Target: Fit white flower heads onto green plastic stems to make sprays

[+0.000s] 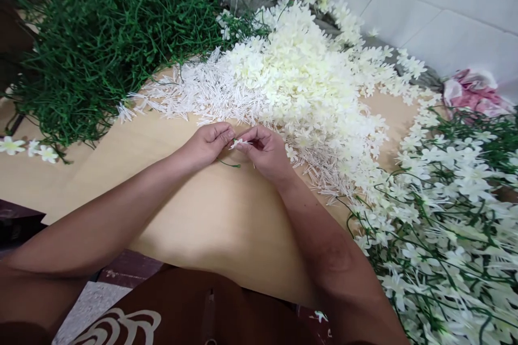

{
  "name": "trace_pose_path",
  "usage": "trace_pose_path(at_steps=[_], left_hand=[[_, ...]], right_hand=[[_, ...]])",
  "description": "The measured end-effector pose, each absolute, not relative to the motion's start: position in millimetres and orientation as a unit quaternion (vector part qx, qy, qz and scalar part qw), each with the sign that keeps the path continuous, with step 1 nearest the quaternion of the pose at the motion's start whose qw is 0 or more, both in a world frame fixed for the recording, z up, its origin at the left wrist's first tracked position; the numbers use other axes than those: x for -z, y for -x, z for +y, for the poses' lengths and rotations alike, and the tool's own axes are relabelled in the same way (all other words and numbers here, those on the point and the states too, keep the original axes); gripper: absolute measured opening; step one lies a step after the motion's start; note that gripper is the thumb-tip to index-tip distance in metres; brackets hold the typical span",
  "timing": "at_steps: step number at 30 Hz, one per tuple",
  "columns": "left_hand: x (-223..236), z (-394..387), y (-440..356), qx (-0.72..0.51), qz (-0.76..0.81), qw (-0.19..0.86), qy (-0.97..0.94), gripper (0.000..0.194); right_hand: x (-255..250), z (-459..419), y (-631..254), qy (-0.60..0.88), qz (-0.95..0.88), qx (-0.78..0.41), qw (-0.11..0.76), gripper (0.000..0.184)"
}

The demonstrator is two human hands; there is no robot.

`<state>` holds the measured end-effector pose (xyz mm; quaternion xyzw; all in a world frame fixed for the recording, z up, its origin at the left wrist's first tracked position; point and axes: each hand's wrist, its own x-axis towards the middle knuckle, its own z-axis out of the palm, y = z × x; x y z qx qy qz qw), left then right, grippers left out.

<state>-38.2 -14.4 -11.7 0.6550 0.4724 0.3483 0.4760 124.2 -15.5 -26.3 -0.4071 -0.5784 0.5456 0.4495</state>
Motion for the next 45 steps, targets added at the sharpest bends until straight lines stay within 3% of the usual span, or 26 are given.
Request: trace_pose_path(at_steps=[13, 25, 37, 45], left_hand=[[11.9, -12.3, 41.5, -0.334, 0.456, 0.43, -0.704, 0.03], [19.3, -12.4, 38.7, -0.308, 0.462, 0.435, -0.709, 0.029], [21.5, -6.9, 38.4, -0.321, 0.446, 0.46, -0.697, 0.023], [9.8, -5.2, 45.7, -0.306, 0.41, 0.525, -0.68, 0.047]], right_hand=[[20.5, -17.9, -125.5, 0.413, -0.591, -0.516, 0.463, 0.036], [27.1, -17.1, -121.4, 0.421, -0.559, -0.561, 0.443, 0.039], [27.9, -15.1, -110.8, 0.462, -0.54, -0.531, 0.462, 0.041], [25.6, -8.3, -126.9, 0.429, -0.552, -0.579, 0.418, 0.042]])
